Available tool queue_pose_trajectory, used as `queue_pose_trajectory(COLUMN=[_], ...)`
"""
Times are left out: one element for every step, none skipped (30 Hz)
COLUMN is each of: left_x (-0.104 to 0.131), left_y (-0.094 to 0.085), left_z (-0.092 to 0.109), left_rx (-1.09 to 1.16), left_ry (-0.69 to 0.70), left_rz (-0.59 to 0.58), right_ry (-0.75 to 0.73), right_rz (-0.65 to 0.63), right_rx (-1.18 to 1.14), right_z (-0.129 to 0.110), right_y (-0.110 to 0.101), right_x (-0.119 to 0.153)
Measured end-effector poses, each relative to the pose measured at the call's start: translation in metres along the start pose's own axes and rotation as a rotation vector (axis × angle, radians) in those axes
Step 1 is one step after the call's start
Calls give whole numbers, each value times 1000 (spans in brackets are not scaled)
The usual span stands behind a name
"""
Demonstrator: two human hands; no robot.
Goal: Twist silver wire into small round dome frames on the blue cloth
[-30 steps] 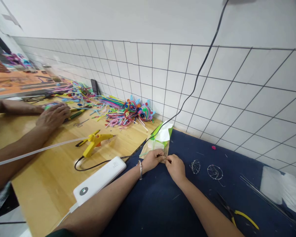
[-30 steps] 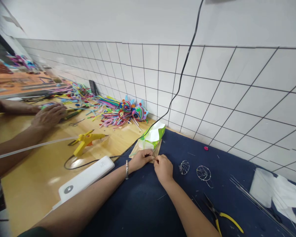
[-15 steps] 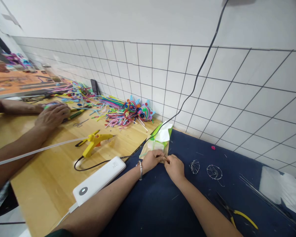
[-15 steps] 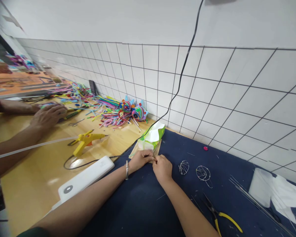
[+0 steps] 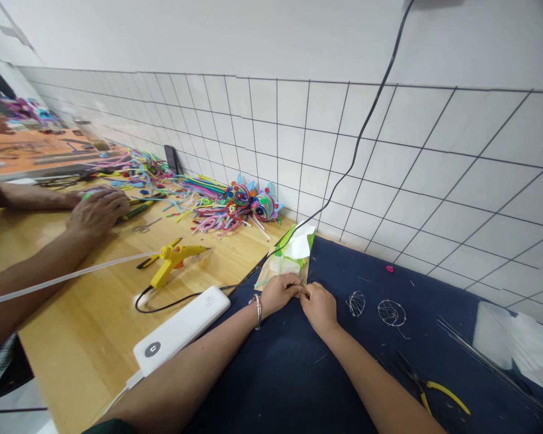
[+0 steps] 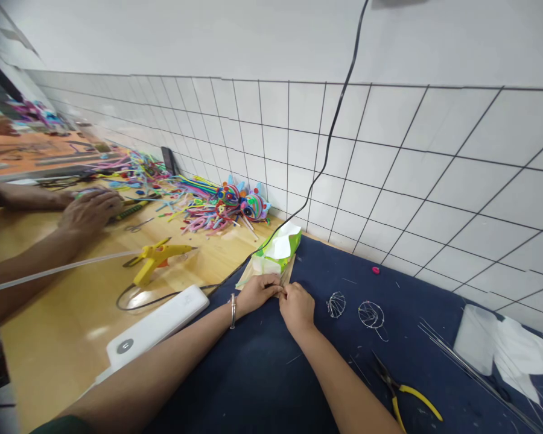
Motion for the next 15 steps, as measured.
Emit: queue_pose_trajectory(left_x=[0,0,0,0,0,0,0,0,0,-1,-1,-1,-1,-1,-1], left_y=[0,-1,-1,-1,-2,-2,-3,-3,-4,-5,-5,-6,-6,-7,-7], left_z=[0,0,1,1,2,2,3,5,6,7,8,9,9,9,9], left_rx=[-7,-13,-19,-25,-30,-34,-39,-43,-47,-50,-54,-57,-59,-61,-62], left_ry=[2,4,7,10,13,16,20,25,30,34,38,42,43,43,42], left_rz=[1,1,2,3,3,3,3,4,4,5,6,7,7,7,5], right_ry=[-1,-2,-3,-5,-8,-11,-16,-23,-31,-40,-49,-57,-61,-63,-61], right_rz=[-11,-23,-36,-50,-66,-83,-102,-122,-142,-160,-174,-188,-199,-214,-238], right_rx=[-3,-6,-11,-16,-21,-26,-32,-38,-43,-48,-52,-55,-57,-59,-59], right_z=[0,0,0,0,-1,-1,-2,-2,-2,-2,0,3,7,12,18], right_y=[0,-1,-2,-3,-5,-7,-10,-14,-19,-24,-31,-38,-45,-53,-61], right_x=[0,0,0,0,0,-1,-1,0,0,1,3,5,8,12,16])
Point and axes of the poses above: each hand's wrist, its own x-axis away from the middle knuckle, its own y-axis out of the palm, z = x × y, the point moved 4 cm from there along -x, towards the middle knuckle, and after that the axes turned 12 degrees about -x, right-handed, at the moved point
